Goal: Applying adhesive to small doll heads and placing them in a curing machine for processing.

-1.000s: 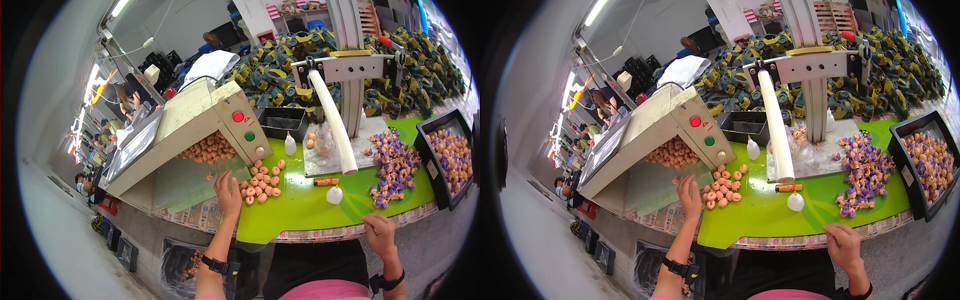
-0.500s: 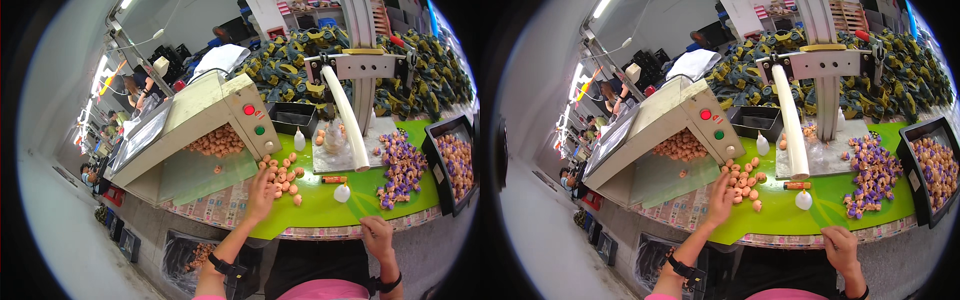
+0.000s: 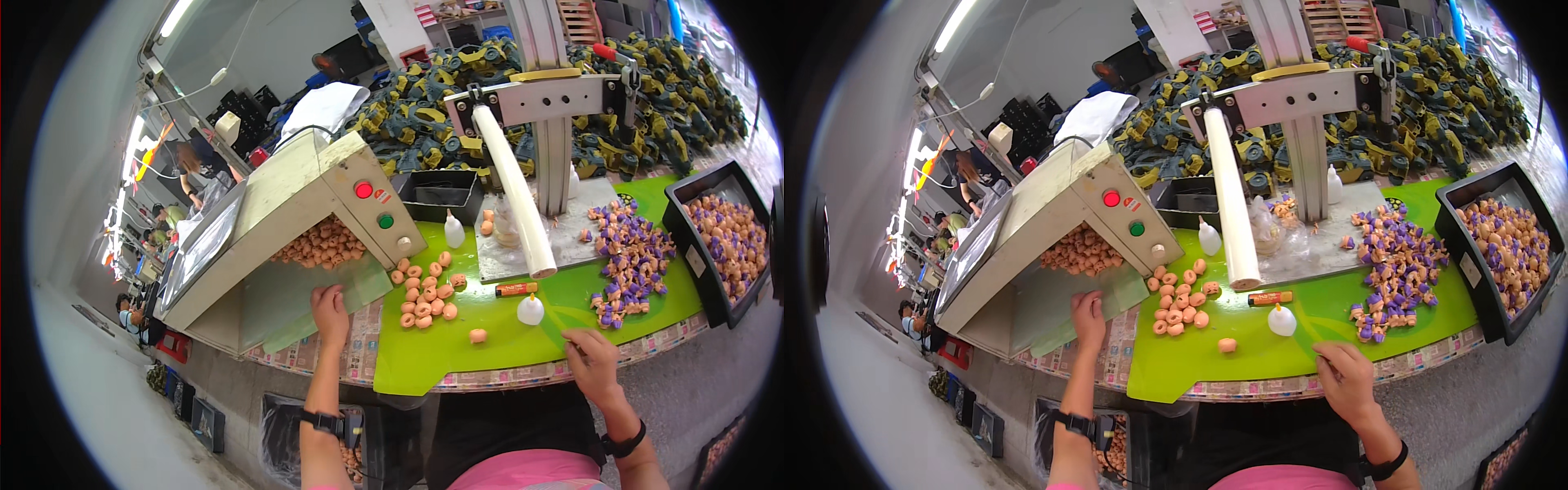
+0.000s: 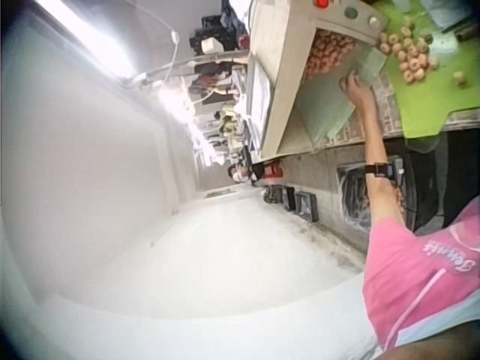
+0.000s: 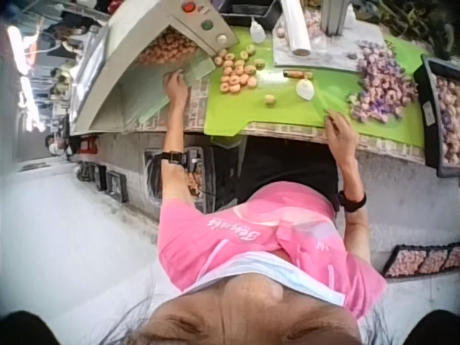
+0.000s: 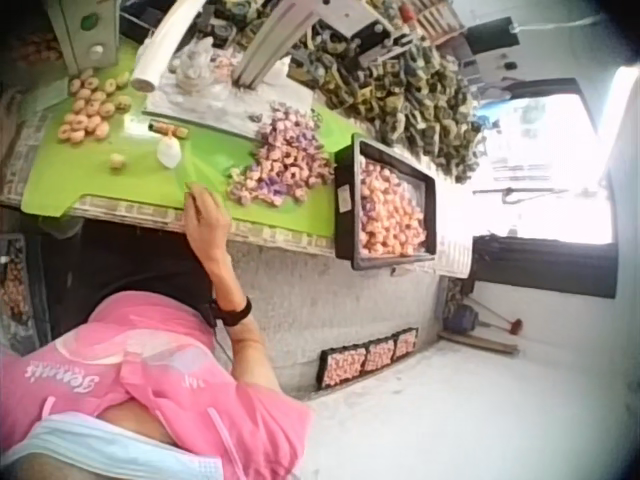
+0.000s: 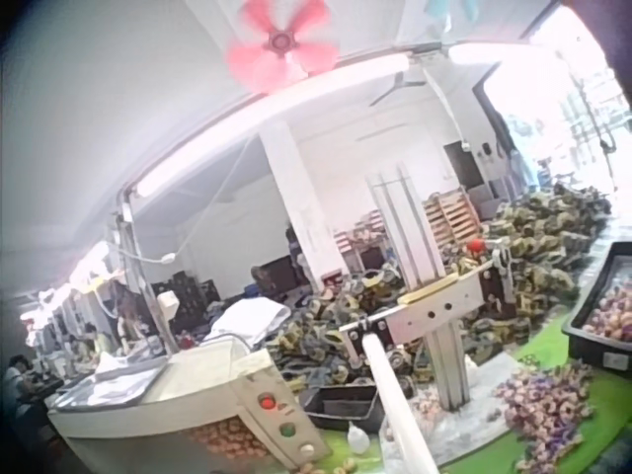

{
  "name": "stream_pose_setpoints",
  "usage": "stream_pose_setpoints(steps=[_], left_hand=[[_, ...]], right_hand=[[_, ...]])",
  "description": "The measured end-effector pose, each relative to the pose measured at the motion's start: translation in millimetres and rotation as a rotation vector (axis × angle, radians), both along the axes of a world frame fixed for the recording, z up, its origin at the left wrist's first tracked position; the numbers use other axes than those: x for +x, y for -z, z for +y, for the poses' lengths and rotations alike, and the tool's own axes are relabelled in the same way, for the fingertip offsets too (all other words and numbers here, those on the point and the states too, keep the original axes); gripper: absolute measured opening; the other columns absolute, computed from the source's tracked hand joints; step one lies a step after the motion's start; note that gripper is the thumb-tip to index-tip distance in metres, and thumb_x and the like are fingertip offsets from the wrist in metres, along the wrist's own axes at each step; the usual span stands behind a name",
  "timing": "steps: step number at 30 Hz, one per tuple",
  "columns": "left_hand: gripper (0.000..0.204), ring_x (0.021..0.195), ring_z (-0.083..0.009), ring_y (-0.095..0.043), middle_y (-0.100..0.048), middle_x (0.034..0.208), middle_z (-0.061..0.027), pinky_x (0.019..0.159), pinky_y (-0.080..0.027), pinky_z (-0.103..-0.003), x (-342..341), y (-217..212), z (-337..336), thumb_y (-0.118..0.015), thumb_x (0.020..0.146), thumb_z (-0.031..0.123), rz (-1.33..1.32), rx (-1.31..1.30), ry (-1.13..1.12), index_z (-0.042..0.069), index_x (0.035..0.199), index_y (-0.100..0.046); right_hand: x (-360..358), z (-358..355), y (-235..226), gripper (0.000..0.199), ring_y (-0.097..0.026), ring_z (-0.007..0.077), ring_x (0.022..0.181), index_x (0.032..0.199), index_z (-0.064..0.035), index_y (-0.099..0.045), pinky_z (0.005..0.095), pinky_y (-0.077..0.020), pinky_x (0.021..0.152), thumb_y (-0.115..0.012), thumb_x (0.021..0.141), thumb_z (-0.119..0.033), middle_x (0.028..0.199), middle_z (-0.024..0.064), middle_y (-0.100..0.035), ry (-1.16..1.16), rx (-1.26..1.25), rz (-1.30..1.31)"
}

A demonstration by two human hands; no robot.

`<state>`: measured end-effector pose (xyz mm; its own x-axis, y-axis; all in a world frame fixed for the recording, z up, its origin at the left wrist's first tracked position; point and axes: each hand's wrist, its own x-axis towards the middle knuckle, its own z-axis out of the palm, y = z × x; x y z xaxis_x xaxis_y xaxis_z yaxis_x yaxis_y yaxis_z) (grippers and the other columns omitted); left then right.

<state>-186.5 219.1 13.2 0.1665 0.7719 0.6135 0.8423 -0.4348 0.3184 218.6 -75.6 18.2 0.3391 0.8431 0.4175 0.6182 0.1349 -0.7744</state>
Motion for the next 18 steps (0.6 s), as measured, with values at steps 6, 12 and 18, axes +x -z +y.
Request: stream_pose_setpoints(steps=[6,12,18], left_hand=[[0.025,0.091,-0.0103,-0.059,-0.061,0.106,-0.0027,0.081,-0.049,-0.024,109.1,-17.5,-129.2,-0.059,0.095,0.016,-0.852,-0.777,0.285,0.005,0.117,-0.061],[0.034,0.094,-0.0148,-0.061,-0.059,0.115,-0.0079,0.086,-0.05,-0.028,160.8,-2.5,-207.7,-0.055,0.096,0.01,-1.24,-1.208,0.674,0.003,0.129,-0.05],[0.03,0.105,-0.0192,-0.061,-0.055,0.127,-0.0115,0.093,-0.05,-0.033,181.6,3.7,-210.0,-0.053,0.097,0.009,-1.331,-1.322,0.73,0.001,0.126,-0.05]], right_hand=[[-9.5,33.3,3.0,0.045,-0.058,0.0335,0.104,0.12,-0.003,-0.058,0.0395,-0.047,0.088,-0.071,0.077,-0.002,0.114,0.0179,-0.06,0.013,-0.036,0.029],[-13.8,70.4,16.0,0.053,-0.056,0.0355,0.108,0.125,-0.0027,-0.054,0.0419,-0.045,0.091,-0.075,0.076,-0.011,0.117,0.0193,-0.059,-0.098,-0.058,0.036],[-3.6,50.7,18.2,0.046,-0.06,0.0307,0.095,0.119,-0.0005,-0.056,0.0364,-0.0467,0.084,-0.073,0.078,-0.015,0.105,0.0161,-0.062,-0.15,-0.048,0.075]])
